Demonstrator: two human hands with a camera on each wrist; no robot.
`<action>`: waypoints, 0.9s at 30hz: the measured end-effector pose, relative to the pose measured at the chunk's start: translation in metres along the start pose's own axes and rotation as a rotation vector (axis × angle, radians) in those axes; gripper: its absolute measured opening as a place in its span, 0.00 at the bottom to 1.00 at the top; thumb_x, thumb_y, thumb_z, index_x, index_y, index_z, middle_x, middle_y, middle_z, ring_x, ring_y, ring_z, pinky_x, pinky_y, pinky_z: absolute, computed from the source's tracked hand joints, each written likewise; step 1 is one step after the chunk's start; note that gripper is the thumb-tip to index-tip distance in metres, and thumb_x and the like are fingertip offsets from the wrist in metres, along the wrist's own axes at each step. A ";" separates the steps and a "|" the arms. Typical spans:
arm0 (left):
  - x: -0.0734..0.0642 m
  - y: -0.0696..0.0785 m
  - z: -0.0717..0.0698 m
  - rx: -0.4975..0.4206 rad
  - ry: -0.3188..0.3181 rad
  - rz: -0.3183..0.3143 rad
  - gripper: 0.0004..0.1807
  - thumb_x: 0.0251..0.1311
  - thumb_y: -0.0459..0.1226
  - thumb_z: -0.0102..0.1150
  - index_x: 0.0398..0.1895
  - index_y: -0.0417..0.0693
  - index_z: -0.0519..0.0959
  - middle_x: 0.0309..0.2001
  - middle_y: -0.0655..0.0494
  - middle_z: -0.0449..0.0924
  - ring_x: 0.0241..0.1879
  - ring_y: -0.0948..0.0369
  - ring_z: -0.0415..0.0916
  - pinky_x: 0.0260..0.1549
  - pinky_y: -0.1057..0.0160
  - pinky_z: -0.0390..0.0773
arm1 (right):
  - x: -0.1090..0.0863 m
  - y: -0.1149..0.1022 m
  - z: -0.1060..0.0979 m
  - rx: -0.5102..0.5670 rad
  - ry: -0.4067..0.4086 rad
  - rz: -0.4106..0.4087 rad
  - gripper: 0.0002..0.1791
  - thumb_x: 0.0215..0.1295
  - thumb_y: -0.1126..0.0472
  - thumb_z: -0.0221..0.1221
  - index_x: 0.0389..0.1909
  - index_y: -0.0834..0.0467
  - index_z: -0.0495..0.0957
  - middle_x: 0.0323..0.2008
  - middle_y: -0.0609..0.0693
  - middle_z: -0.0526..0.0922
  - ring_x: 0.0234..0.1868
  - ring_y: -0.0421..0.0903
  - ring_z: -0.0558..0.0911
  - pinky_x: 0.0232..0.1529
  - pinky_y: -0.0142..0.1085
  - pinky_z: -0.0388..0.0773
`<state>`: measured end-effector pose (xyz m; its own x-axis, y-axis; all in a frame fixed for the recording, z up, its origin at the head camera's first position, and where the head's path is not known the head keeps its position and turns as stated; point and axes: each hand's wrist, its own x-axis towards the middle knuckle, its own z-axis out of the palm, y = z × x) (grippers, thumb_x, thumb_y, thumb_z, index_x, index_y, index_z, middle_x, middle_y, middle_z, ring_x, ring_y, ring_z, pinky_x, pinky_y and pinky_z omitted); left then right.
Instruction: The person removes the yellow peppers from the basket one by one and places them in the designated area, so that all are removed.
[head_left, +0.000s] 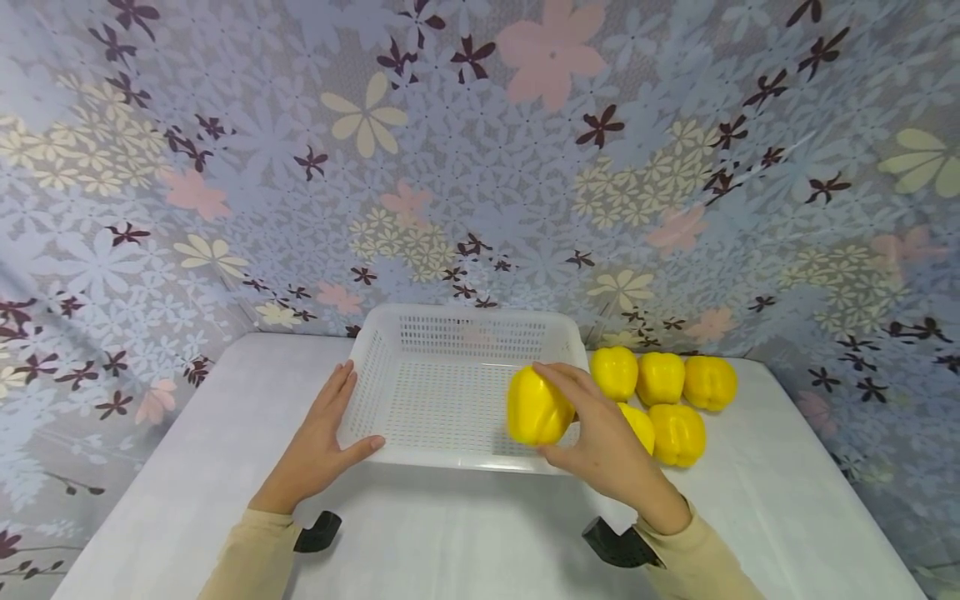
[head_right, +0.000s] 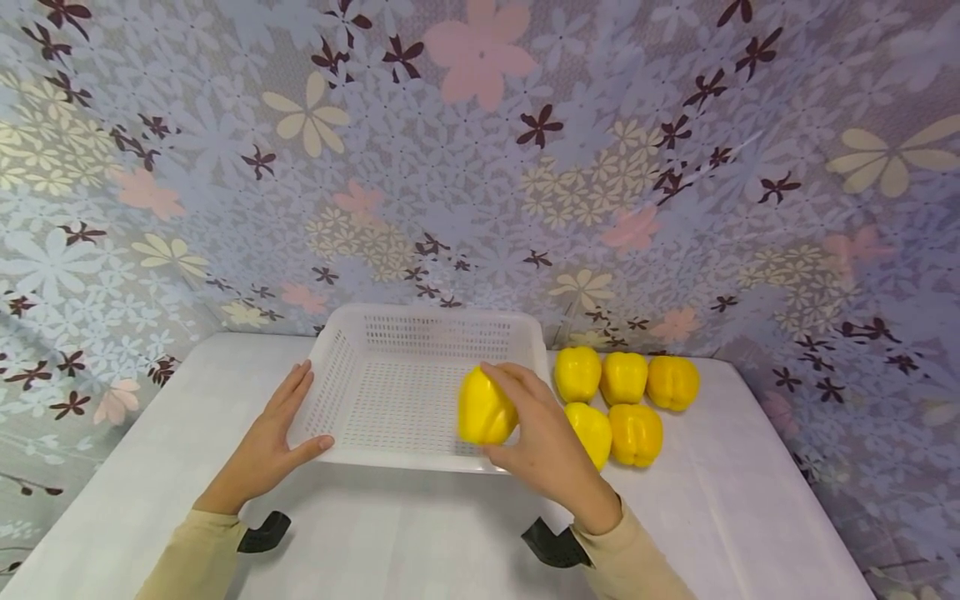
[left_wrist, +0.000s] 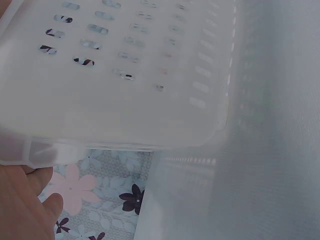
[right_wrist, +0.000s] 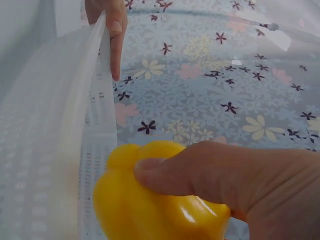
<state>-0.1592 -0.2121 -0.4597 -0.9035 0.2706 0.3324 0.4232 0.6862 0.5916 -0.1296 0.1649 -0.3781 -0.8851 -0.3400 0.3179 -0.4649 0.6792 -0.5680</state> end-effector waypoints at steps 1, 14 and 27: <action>0.000 0.000 0.000 0.001 -0.001 -0.001 0.57 0.57 0.52 0.70 0.79 0.34 0.48 0.81 0.46 0.40 0.79 0.46 0.37 0.70 0.33 0.51 | -0.002 0.002 -0.002 -0.007 0.004 -0.001 0.51 0.46 0.68 0.76 0.74 0.52 0.65 0.70 0.54 0.67 0.61 0.54 0.76 0.52 0.48 0.81; 0.000 0.001 0.000 0.000 0.000 0.010 0.57 0.57 0.50 0.70 0.79 0.34 0.48 0.81 0.43 0.40 0.79 0.44 0.37 0.69 0.32 0.51 | -0.025 0.020 -0.030 -0.055 0.052 0.041 0.52 0.47 0.67 0.77 0.74 0.53 0.64 0.69 0.58 0.67 0.57 0.58 0.77 0.46 0.49 0.81; 0.000 0.001 0.000 -0.003 -0.001 0.006 0.56 0.58 0.51 0.70 0.79 0.34 0.48 0.81 0.45 0.40 0.79 0.44 0.38 0.69 0.32 0.52 | -0.042 0.036 -0.045 -0.109 0.073 0.083 0.52 0.46 0.65 0.78 0.74 0.55 0.64 0.69 0.63 0.65 0.59 0.63 0.75 0.45 0.53 0.83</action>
<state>-0.1588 -0.2116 -0.4588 -0.9009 0.2754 0.3354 0.4289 0.6825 0.5918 -0.1079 0.2335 -0.3776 -0.9145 -0.2347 0.3297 -0.3818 0.7707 -0.5101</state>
